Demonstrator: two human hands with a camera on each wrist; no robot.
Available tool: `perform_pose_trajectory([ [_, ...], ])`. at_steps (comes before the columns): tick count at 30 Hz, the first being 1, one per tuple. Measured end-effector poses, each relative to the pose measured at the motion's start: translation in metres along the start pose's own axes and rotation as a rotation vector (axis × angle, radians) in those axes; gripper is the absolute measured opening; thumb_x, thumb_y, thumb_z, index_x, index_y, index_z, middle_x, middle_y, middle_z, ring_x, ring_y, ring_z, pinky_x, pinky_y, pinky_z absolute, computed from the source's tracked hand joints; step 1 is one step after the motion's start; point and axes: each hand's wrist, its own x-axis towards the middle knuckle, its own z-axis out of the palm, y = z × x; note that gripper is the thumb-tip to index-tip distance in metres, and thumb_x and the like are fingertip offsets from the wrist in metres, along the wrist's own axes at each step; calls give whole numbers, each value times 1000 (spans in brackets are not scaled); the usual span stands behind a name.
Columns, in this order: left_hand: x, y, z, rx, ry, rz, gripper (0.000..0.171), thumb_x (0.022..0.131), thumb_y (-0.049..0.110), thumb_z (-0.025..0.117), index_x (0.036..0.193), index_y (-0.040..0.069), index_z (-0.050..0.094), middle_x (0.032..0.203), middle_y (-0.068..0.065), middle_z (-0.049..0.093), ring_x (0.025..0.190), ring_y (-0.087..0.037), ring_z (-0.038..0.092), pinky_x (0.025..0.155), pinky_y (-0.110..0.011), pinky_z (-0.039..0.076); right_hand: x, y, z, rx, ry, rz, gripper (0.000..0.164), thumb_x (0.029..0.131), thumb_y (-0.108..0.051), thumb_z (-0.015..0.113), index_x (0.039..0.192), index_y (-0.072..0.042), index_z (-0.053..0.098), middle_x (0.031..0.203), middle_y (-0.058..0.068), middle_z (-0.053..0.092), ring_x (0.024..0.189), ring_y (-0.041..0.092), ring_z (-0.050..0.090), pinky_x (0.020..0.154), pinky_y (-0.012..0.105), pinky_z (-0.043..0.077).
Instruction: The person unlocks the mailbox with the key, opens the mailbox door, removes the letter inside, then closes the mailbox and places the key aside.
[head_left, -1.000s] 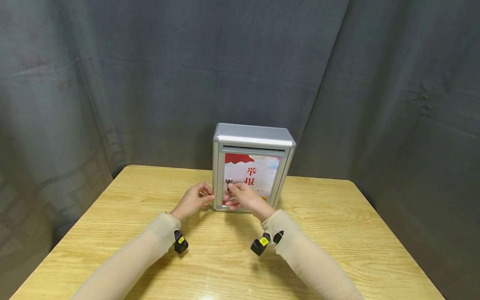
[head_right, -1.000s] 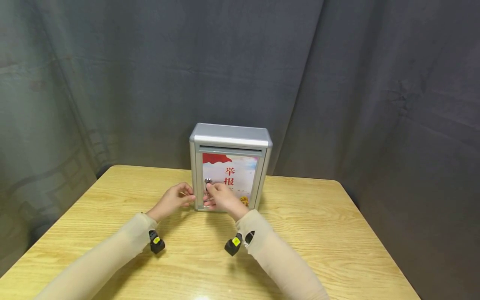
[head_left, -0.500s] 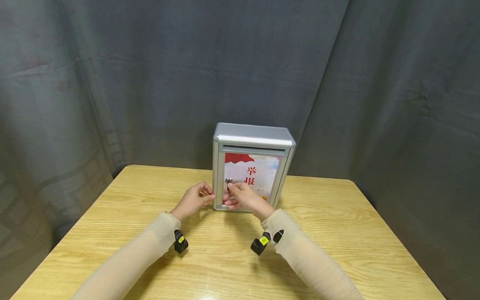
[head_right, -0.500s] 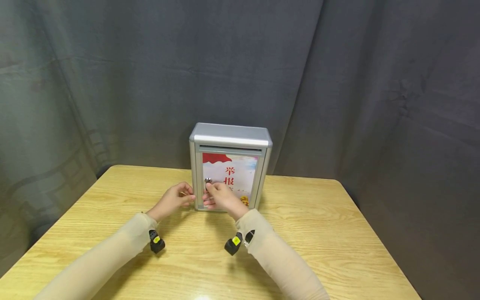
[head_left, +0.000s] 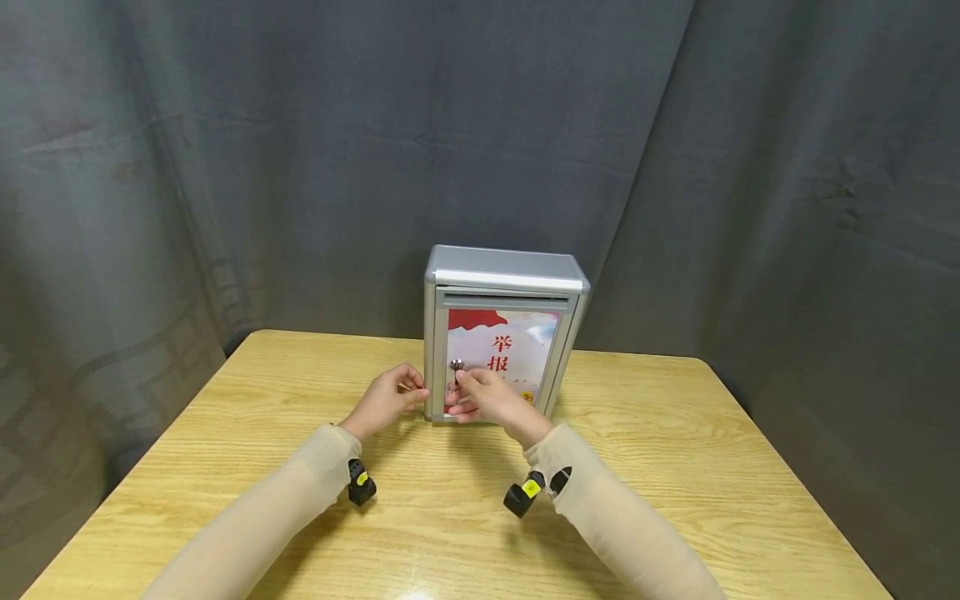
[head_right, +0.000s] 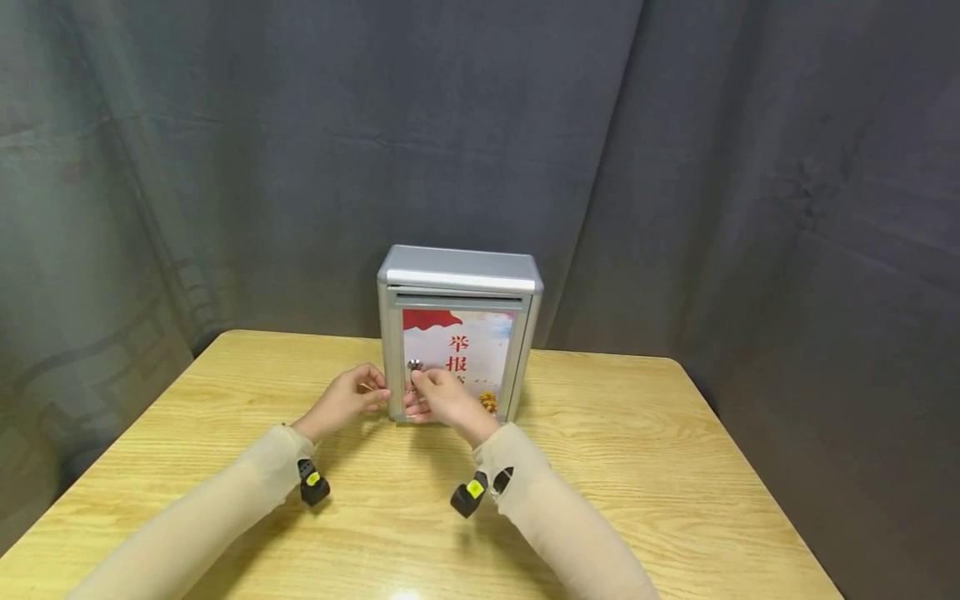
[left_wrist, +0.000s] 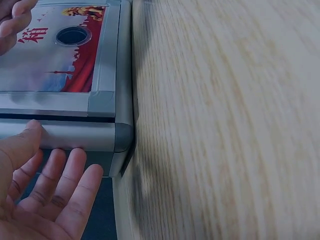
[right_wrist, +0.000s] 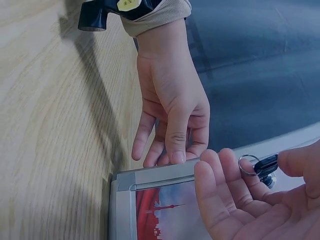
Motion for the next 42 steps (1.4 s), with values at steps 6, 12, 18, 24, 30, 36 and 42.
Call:
perform_pose_trajectory([
  [6, 0, 0, 1, 3, -2, 8, 15, 91, 12, 68, 97, 5, 56, 95, -11, 60, 85, -25, 64, 76, -41, 59, -6, 3, -2, -12, -31, -16, 37, 106, -23, 37, 114, 9, 54, 100, 18, 65, 76, 14, 65, 74, 30, 60],
  [12, 2, -1, 0, 5, -2, 23, 15, 91, 12, 68, 97, 4, 56, 95, -11, 60, 84, -23, 64, 75, -40, 60, -18, 6, -7, -36, -78, -39, 39, 106, -23, 36, 115, 11, 52, 104, 22, 65, 81, 16, 67, 76, 32, 59],
  [18, 1, -1, 0, 0, -4, 32, 16, 91, 12, 67, 98, 3, 56, 95, -13, 60, 86, -28, 65, 75, -41, 59, -32, 11, -13, -46, -126, -79, 38, 107, -22, 35, 115, 12, 51, 102, 21, 65, 82, 15, 66, 79, 35, 59],
  [24, 1, -1, 0, -9, 0, 37, 16, 91, 12, 67, 97, 2, 56, 95, -12, 60, 86, -29, 65, 75, -42, 59, -45, 16, -20, -81, -164, -132, 38, 106, -22, 35, 114, 13, 50, 101, 23, 66, 89, 28, 69, 81, 38, 59],
  [30, 1, 0, 1, -13, -4, 29, 16, 91, 12, 67, 97, 2, 56, 94, -12, 59, 87, -30, 64, 77, -43, 59, -60, 18, -32, -121, -204, -142, 37, 106, -20, 36, 113, 14, 51, 101, 28, 65, 95, 40, 67, 86, 47, 56],
  [36, 1, 1, 1, -5, -11, 26, 16, 91, 13, 67, 97, 3, 56, 94, -11, 59, 87, -29, 64, 77, -42, 59, -73, 21, -47, -162, -271, -164, 40, 106, -20, 36, 111, 15, 53, 103, 34, 63, 93, 39, 66, 87, 48, 56],
  [42, 2, 0, 1, -6, -11, 26, 15, 92, 13, 67, 97, 4, 56, 94, -11, 59, 86, -28, 64, 77, -42, 59, -83, 24, -63, -191, -330, -195, 43, 106, -23, 37, 110, 16, 53, 101, 31, 64, 93, 35, 68, 87, 46, 56],
])
